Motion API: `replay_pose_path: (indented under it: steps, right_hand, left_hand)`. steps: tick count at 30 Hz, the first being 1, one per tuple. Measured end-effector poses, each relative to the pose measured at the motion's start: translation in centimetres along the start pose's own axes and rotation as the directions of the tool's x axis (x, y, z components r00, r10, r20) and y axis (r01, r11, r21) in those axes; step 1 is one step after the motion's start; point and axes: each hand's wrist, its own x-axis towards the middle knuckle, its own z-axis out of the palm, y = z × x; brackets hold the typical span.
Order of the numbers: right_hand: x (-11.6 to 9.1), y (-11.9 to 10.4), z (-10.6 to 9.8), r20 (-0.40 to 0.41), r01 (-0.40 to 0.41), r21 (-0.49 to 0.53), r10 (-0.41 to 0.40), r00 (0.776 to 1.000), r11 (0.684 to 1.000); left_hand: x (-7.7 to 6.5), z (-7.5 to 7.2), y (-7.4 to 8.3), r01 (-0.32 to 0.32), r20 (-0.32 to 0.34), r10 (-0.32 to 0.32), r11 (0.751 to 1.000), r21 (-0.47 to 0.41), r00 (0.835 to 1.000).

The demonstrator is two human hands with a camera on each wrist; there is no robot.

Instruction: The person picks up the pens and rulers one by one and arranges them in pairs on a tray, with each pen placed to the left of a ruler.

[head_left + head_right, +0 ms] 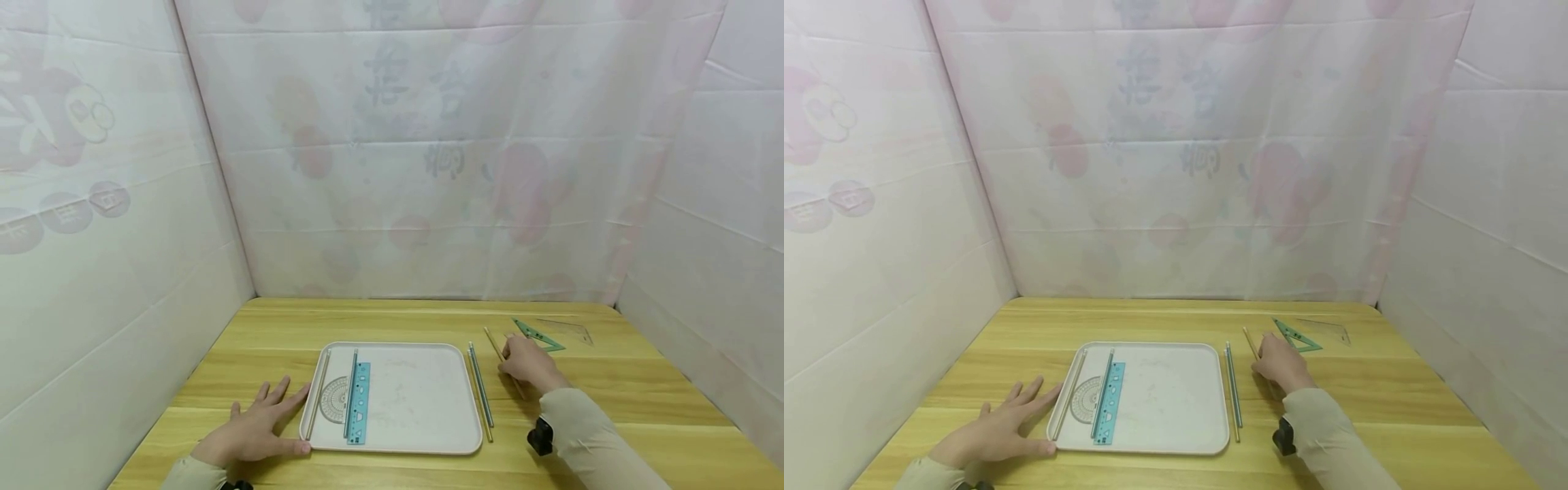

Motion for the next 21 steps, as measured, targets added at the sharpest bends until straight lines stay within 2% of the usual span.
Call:
replay_pose_path:
  steps: [12,21]
  right_hand:
    - [-0.7,0.0,0.0,0.026,-0.023,0.074,0.021,0.999,0.997]
    - [-1.1,-0.9,0.3,0.03,0.001,0.137,-0.005,1.0,0.991]
  left_hand:
    - [0.1,0.0,-0.1,0.014,0.001,-0.014,1.0,0.002,1.0]
    - [0.1,-0.1,0.0,0.018,0.007,-0.018,1.0,-0.007,1.0]
